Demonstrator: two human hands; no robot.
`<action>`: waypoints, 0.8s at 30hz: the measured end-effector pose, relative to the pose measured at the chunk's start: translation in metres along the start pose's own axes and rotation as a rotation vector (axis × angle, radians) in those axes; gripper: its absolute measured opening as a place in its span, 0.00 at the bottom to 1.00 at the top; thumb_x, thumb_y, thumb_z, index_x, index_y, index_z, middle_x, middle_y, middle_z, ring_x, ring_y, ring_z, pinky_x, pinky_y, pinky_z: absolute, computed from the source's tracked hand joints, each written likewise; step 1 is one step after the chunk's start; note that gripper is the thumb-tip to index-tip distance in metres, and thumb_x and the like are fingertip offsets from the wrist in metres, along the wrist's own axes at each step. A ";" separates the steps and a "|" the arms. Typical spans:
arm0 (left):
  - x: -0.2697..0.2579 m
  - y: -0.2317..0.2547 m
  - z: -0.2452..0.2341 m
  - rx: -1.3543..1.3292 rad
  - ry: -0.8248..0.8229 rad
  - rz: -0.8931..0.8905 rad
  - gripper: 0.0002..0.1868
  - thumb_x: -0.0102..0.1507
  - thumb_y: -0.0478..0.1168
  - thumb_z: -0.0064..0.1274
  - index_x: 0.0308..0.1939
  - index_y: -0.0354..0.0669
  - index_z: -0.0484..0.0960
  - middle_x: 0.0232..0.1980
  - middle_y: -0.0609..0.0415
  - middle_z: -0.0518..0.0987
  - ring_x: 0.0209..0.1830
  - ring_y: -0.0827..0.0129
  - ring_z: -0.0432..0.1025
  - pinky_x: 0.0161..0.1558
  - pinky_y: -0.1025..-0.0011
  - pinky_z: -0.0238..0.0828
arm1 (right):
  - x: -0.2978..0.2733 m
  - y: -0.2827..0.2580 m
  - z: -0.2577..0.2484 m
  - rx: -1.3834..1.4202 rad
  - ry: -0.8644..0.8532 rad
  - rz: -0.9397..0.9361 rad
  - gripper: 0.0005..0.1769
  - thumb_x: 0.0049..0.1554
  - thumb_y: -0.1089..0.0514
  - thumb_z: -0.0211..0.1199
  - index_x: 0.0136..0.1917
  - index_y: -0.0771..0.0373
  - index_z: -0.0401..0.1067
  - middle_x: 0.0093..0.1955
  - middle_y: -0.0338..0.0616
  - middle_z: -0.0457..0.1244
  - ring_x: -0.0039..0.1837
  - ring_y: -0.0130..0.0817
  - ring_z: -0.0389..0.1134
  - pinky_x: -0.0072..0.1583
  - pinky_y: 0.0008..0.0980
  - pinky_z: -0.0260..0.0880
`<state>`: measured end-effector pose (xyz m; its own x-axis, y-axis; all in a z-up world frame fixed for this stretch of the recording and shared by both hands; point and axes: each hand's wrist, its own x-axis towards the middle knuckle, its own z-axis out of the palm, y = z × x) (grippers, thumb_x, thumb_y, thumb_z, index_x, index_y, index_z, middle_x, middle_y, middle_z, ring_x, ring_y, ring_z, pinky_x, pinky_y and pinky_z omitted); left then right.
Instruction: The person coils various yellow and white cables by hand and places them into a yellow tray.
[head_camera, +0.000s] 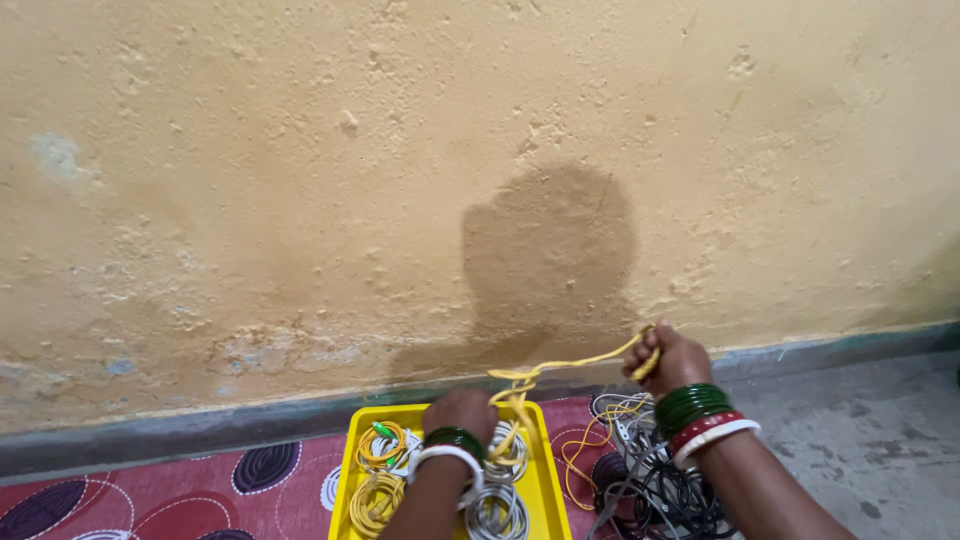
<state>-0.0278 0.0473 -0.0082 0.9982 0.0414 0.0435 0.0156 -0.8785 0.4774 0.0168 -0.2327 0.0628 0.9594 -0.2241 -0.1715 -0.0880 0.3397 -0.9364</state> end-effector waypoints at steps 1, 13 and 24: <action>0.001 -0.009 -0.003 -0.037 -0.045 -0.069 0.15 0.63 0.52 0.51 0.47 0.53 0.86 0.51 0.45 0.82 0.53 0.50 0.76 0.55 0.51 0.72 | 0.004 -0.004 -0.006 0.054 -0.049 0.009 0.24 0.68 0.43 0.45 0.34 0.54 0.58 0.26 0.35 0.51 0.30 0.31 0.53 0.37 0.37 0.61; 0.033 -0.027 0.034 -0.680 0.043 0.254 0.17 0.55 0.27 0.57 0.45 0.45 0.89 0.38 0.49 0.88 0.34 0.70 0.83 0.35 0.69 0.77 | 0.059 0.058 -0.082 -0.861 0.278 -0.363 0.28 0.63 0.47 0.57 0.35 0.73 0.77 0.28 0.52 0.67 0.32 0.40 0.65 0.39 0.39 0.62; 0.035 -0.006 0.039 -0.933 -0.413 0.029 0.24 0.59 0.24 0.36 0.45 0.43 0.89 0.25 0.50 0.82 0.19 0.72 0.72 0.22 0.71 0.67 | 0.005 0.076 -0.007 -0.738 -0.491 -0.049 0.16 0.57 0.48 0.61 0.50 0.61 0.79 0.46 0.40 0.73 0.50 0.26 0.71 0.51 0.33 0.70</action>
<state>0.0096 0.0357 -0.0435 0.9423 -0.2966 -0.1555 0.1154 -0.1483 0.9822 0.0125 -0.2144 -0.0115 0.9586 0.2515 -0.1339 -0.0314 -0.3739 -0.9269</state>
